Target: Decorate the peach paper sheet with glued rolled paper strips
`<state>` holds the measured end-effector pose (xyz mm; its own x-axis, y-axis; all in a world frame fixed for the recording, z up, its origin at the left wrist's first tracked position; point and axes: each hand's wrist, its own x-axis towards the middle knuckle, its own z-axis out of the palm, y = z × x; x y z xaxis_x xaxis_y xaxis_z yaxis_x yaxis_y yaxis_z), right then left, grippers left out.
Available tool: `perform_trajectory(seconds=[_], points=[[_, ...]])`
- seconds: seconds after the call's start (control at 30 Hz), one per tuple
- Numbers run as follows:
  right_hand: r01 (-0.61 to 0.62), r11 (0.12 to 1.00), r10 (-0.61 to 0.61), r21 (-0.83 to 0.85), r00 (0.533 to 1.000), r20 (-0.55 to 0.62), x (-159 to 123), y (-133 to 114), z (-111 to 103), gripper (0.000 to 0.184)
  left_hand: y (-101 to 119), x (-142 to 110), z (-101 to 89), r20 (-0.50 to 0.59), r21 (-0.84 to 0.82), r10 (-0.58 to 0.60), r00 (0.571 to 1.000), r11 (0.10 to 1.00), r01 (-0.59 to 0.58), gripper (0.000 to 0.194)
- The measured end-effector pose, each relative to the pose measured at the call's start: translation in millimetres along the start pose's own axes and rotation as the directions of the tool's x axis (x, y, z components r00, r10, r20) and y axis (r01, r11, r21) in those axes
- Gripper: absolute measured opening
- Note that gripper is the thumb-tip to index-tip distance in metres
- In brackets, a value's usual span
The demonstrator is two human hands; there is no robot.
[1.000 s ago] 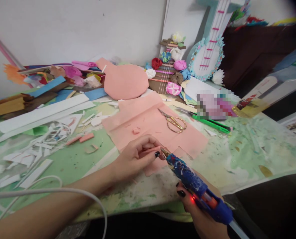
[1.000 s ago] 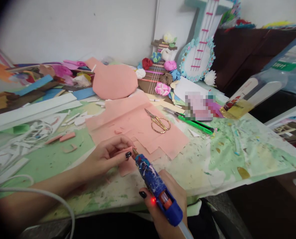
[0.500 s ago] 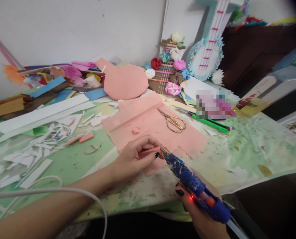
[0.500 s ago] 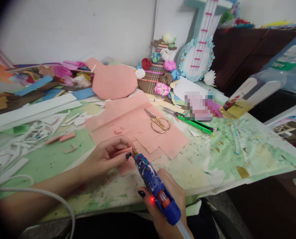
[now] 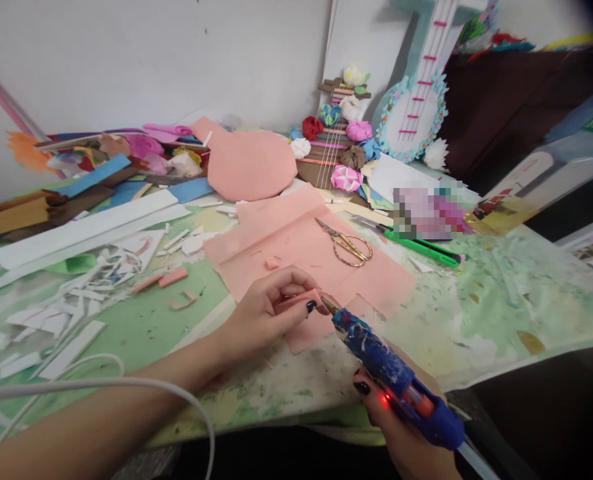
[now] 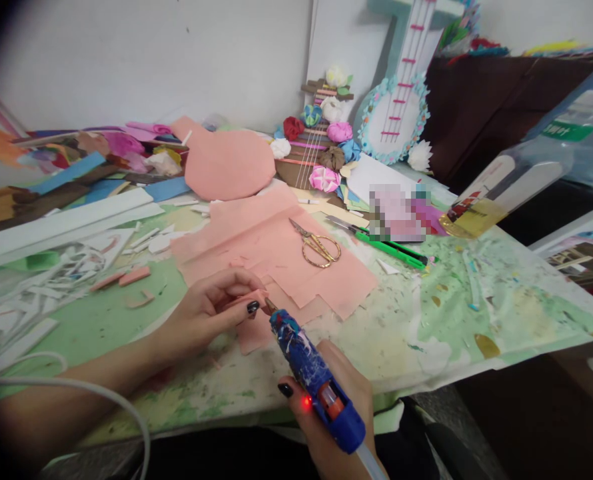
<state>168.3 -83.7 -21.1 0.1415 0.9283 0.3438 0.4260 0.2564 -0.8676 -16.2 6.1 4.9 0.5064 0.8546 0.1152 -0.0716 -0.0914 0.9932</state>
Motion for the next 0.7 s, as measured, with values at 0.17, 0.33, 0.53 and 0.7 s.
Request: perform_trajectory(seconds=[0.17,0.33,0.53,0.7], points=[[-0.018,1.0,0.018,0.01,1.0,-0.006,-2.1,1.9,1.0,0.028,1.2,0.3,0.6,0.006,0.003,0.004,1.0,1.0,-0.004,0.006],[-0.031,0.999,0.031,0.036,0.999,-0.016,-4.1,2.1,1.3,0.025,0.7,0.4,1.5,-0.001,0.004,-0.005,1.0,1.0,0.005,0.008],[-0.052,0.998,0.053,0.043,0.999,-0.013,-3.7,1.1,2.3,0.027,-0.8,1.6,0.6,0.028,0.012,0.075,0.997,0.997,-0.075,0.013],[-0.055,0.996,0.057,0.074,0.998,-0.026,-2.9,1.8,2.5,0.027,2.7,0.8,0.1,0.031,0.006,0.065,0.997,0.998,-0.065,0.012]])
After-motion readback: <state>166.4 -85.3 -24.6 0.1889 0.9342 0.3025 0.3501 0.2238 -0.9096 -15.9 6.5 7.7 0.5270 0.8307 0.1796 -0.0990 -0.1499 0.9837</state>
